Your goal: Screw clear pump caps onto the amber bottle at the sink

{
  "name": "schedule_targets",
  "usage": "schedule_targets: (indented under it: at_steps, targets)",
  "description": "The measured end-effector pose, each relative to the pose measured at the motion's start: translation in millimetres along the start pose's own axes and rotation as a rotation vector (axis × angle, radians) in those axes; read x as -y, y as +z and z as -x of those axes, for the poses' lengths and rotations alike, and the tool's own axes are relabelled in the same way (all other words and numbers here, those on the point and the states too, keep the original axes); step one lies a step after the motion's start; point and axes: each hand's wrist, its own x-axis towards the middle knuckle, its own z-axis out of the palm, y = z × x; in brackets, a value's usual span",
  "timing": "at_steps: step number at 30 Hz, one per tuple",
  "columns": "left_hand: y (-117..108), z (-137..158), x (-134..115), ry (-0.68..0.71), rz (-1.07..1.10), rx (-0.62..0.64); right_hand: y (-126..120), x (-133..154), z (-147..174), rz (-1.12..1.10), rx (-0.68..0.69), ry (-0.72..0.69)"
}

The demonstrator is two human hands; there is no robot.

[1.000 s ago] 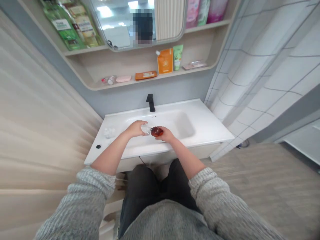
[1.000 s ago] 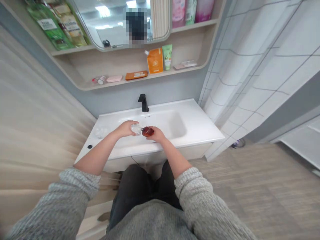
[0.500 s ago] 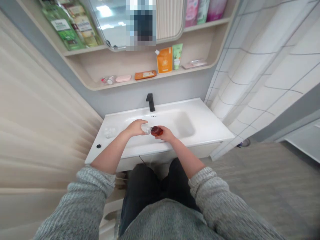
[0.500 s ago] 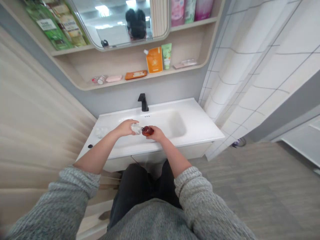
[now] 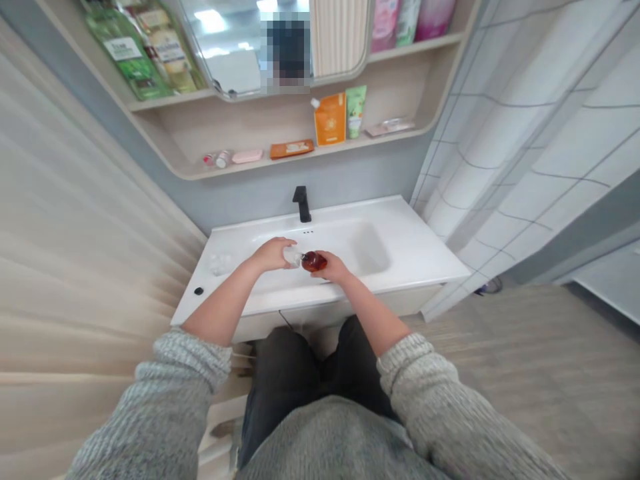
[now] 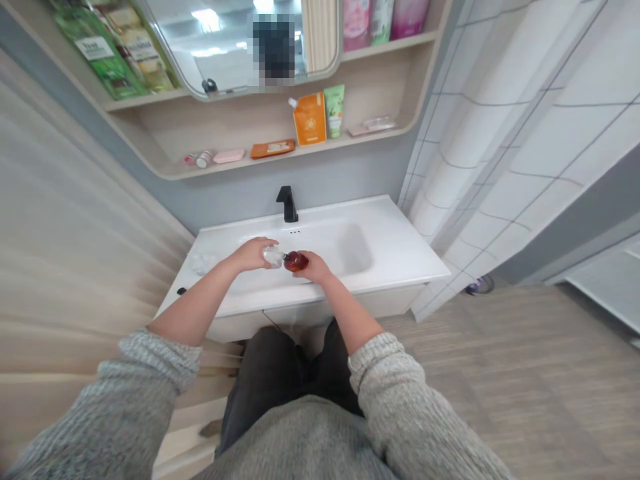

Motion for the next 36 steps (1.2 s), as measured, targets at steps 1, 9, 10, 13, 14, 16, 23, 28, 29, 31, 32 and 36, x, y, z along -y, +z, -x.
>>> schedule_targets:
  at_steps: [1,9,10,13,14,16,23,28,29,31,32,36]
  targets:
    - [-0.4,0.0,-0.6,-0.002,0.001,0.000,0.0,0.1,0.0,-0.001,0.000,0.000]
    - [-1.7,-1.1,-2.4,-0.007,-0.021,0.009,-0.2,1.3,0.7,0.003,-0.006,0.005]
    - [-1.7,-1.1,-2.3,-0.002,-0.022,0.011,-0.4,1.4,0.8,-0.001,0.000,0.003]
    - [-1.5,-1.1,-1.9,-0.001,-0.012,0.010,-0.7,1.8,1.0,-0.016,0.012,0.003]
    - [-1.4,-1.1,-1.7,-0.005,-0.009,0.008,-0.7,2.0,1.0,-0.018,0.013,0.003]
    - [-0.9,-1.1,-1.2,-0.010,-0.007,0.005,-0.7,2.1,0.9,-0.020,0.014,0.002]
    - [0.3,-1.7,1.1,0.004,-0.007,-0.001,-1.1,0.9,1.0,-0.021,0.015,-0.019]
    - [-1.1,-2.1,0.1,0.022,-0.035,0.012,-0.5,-1.4,0.1,-0.002,0.005,-0.027]
    - [-1.5,-1.9,-0.4,0.019,-0.039,0.015,-0.2,-1.9,-0.2,0.000,0.006,-0.025]
    - [-2.4,-1.6,-1.4,0.011,-0.040,0.018,0.4,-2.5,-0.5,0.002,0.011,-0.023]
    - [-2.8,-1.4,-2.0,0.008,-0.038,0.018,0.5,-2.6,-0.6,0.003,0.012,-0.022]
    - [-4.0,-1.2,-3.5,-0.003,-0.025,0.015,-0.3,-1.4,0.3,0.009,0.009,-0.013]
